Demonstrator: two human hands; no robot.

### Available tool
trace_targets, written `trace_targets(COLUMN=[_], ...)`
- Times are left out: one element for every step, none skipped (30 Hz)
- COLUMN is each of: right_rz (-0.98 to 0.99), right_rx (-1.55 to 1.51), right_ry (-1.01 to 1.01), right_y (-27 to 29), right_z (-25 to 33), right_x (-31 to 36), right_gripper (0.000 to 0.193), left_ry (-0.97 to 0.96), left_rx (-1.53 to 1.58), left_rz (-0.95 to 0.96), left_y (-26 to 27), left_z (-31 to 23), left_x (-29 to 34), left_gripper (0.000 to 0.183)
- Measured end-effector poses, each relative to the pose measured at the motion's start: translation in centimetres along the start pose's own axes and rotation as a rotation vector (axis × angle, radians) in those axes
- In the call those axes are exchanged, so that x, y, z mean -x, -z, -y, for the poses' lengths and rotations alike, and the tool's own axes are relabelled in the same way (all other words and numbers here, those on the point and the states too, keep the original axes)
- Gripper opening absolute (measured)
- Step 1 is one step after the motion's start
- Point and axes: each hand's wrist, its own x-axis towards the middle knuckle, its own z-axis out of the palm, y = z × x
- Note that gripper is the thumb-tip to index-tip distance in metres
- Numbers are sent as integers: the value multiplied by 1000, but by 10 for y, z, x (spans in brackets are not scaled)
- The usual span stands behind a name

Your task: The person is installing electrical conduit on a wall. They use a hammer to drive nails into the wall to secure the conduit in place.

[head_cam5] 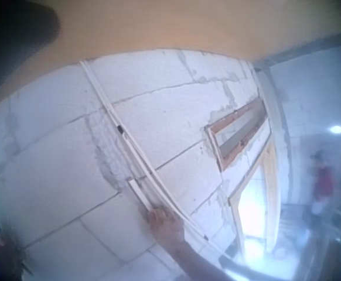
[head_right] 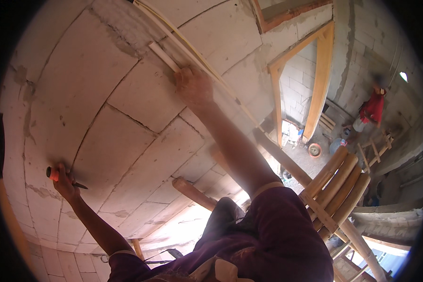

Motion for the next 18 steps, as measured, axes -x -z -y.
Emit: trace_targets(right_rz=[5, 10, 14, 10, 6, 2, -15, -32, -52, -32, -11, 1, 37, 72, 102, 94, 87, 80], right_rx=[-11, -21, -34, -60, -87, -115, -97, -79, -62, -64, -66, -68, -43, -18, 9, -18, -45, -71], right_ry=[-9, -17, -26, -46, -67, -85, -77, -68, -56, -87, -118, -146, -139, -132, -121, -137, -153, -170], right_y=[-3, -7, -8, -9, -10, -10, -9, -8, -5, -2, 2, 6, 6, 5, 6, 8, 11, 14], right_z=[-2, -4, -3, -3, -2, -1, 0, 1, 3, 6, 11, 14, 14, 12, 11, 12, 14, 17], right_x=[1, 3, 3, 3, 4, 3, 3, 3, 0, -2, -1, -4, -5, -4, -7, -8, -8, -10], right_gripper=[10, 11, 12, 12, 12, 12, 13, 14, 15, 16, 18, 19, 19, 20, 21, 21, 21, 21], left_ry=[-9, -17, -27, -24, -21, -19, -9, 0, 8, 4, 0, -10, -18, -26, -36, -33, -30, -27], left_rx=[-6, -12, -18, -15, -12, -8, 7, 21, 38, 40, 41, 48, 42, 36, 36, 34, 32, 28], left_rz=[-1, 0, -2, 1, 4, 5, 13, 20, 25, 21, 17, 12, 14, 14, 14, 12, 9, 9], left_y=[0, 0, 1, 1, 1, 2, 4, 6, 6, 7, 7, 5, 7, 10, 9, 9, 8, 6], left_z=[0, 1, 1, 1, 1, 0, 2, 4, 4, 4, 4, 2, 2, 6, 8, 9, 10, 10], left_x=[0, -1, -1, -1, 0, 0, -1, -3, -4, -3, -1, -1, -3, -3, -4, -5, -4, -4], left_gripper=[10, 10, 10, 10, 10, 10, 10, 10, 10, 10, 10, 10, 11, 12, 12, 13, 13, 13])
